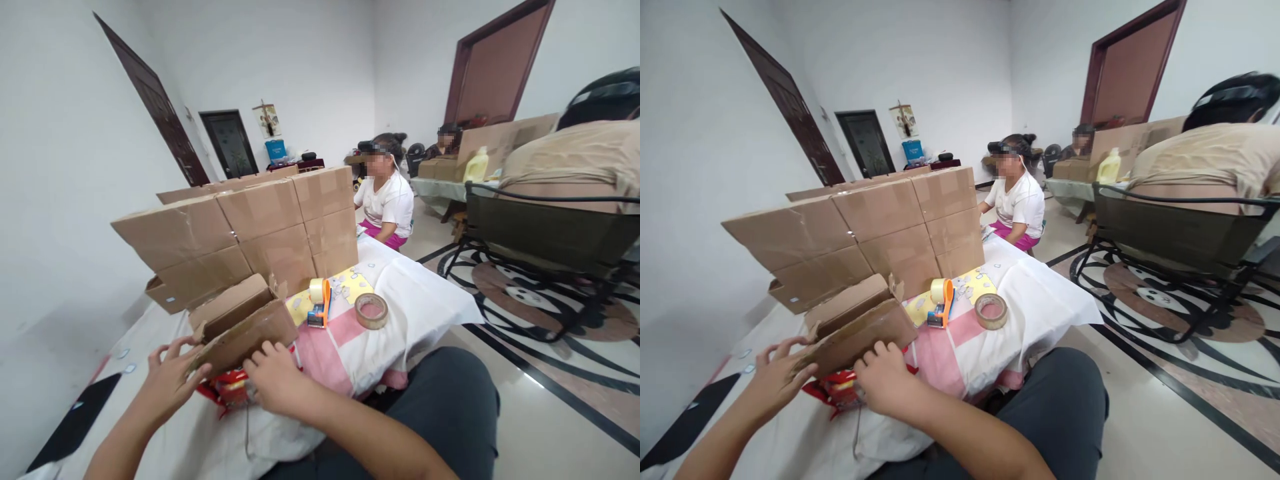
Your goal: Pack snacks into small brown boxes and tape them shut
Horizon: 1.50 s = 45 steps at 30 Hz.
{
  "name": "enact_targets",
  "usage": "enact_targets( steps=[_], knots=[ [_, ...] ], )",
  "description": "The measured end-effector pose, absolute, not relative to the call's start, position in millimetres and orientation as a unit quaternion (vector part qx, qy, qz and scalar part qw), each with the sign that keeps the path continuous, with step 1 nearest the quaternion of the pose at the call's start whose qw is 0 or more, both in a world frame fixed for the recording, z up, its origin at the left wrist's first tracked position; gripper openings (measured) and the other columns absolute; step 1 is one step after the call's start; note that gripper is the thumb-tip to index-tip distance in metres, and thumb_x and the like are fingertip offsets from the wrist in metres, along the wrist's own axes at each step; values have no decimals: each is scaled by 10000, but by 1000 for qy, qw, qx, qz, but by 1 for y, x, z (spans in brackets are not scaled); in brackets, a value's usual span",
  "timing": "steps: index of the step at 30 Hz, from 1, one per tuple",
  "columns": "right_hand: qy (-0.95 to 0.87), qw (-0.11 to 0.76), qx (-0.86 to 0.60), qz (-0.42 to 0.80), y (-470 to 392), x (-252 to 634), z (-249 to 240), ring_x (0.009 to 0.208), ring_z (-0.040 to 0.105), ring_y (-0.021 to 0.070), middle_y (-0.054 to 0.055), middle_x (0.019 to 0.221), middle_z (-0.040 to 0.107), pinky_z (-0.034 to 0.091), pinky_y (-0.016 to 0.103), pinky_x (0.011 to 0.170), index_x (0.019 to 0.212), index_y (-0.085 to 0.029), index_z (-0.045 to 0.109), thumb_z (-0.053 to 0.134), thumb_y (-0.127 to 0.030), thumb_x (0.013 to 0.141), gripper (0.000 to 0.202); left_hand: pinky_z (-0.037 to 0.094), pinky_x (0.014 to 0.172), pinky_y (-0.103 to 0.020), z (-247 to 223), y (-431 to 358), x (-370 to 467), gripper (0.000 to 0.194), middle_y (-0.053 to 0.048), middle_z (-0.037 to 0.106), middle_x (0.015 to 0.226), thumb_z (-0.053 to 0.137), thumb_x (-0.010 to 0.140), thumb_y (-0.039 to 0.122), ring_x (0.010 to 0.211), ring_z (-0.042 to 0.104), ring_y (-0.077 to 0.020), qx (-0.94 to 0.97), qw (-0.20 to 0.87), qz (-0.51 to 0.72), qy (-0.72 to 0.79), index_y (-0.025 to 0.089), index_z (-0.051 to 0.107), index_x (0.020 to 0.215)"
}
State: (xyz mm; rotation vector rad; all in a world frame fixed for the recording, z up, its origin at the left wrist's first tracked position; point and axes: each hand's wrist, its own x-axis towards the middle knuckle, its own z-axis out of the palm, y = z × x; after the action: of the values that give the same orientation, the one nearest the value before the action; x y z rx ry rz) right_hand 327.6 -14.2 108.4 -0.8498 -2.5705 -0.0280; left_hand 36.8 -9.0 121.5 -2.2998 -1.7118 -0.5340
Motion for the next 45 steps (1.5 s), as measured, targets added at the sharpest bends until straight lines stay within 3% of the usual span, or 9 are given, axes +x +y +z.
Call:
enact_targets(
  steps=[7,12,18,23,27,33,38,41,45],
  knots=[
    [-952,160,-240,99,-10,376,150,882,652,227,55,1017,682,481,348,733,1041,-195,597,727,-239,797,280,473,864,-398,142,-25,71,479,-84,624,974,536,816,670,928,556,-267,-750,4,-360,-555,227,634,970],
    [-874,372,-145,279,6,423,205,999,672,178,14,1101,678,529,299,829,1170,-252,567,736,-352,851,375,485,739,-343,117,-37,73,634,-34,468,850,266,820,849,801,518,-213,-649,15,-512,-563,240,433,872],
    [-789,535,-201,227,55,392,264,1181,624,246,101,1274,617,523,449,966,1326,-209,495,645,-481,892,534,418,986,-428,126,-45,68,443,-94,640,1011,318,990,522,1027,561,-250,-633,29,-515,-577,215,624,898],
    [-903,341,-209,155,93,329,267,1026,673,225,78,1134,692,522,376,889,1302,-154,513,711,-232,830,518,277,1131,-535,163,-38,60,321,-69,475,1502,507,952,454,1331,376,-313,-741,37,-348,-573,273,751,1055],
    [-953,138,-251,94,98,307,248,943,687,253,104,1105,713,505,325,787,1297,-178,560,752,-157,750,580,293,1093,-618,172,-35,54,329,-68,438,1548,485,963,465,1410,305,-368,-777,36,-243,-579,259,741,944],
    [-957,10,-257,134,93,286,231,964,685,256,76,1154,720,491,282,760,1197,-226,648,743,-177,716,492,413,1067,-519,146,-53,37,292,-154,486,1449,510,948,446,1313,489,-319,-725,-19,-380,-574,202,638,1043],
    [-949,-53,-287,116,84,263,224,873,696,251,49,1027,756,485,294,709,989,-253,731,762,-176,669,330,506,997,-461,110,-59,42,515,-175,385,1543,466,967,492,1373,462,-308,-694,-86,-466,-542,229,436,1408],
    [-941,78,-312,107,80,280,226,971,681,257,82,1107,736,494,328,791,1072,-229,706,679,-242,791,283,432,1100,-506,95,-58,54,734,-164,98,1676,534,953,470,1491,300,-334,-678,-110,-522,-506,289,176,1568],
    [-794,463,-372,129,87,342,212,1026,655,239,93,1092,720,493,397,926,1072,-200,678,551,-367,913,263,242,1207,-575,83,-56,62,963,-126,-191,1675,611,925,462,1524,208,-361,-679,-115,-543,-480,372,-89,1581]
  ],
)
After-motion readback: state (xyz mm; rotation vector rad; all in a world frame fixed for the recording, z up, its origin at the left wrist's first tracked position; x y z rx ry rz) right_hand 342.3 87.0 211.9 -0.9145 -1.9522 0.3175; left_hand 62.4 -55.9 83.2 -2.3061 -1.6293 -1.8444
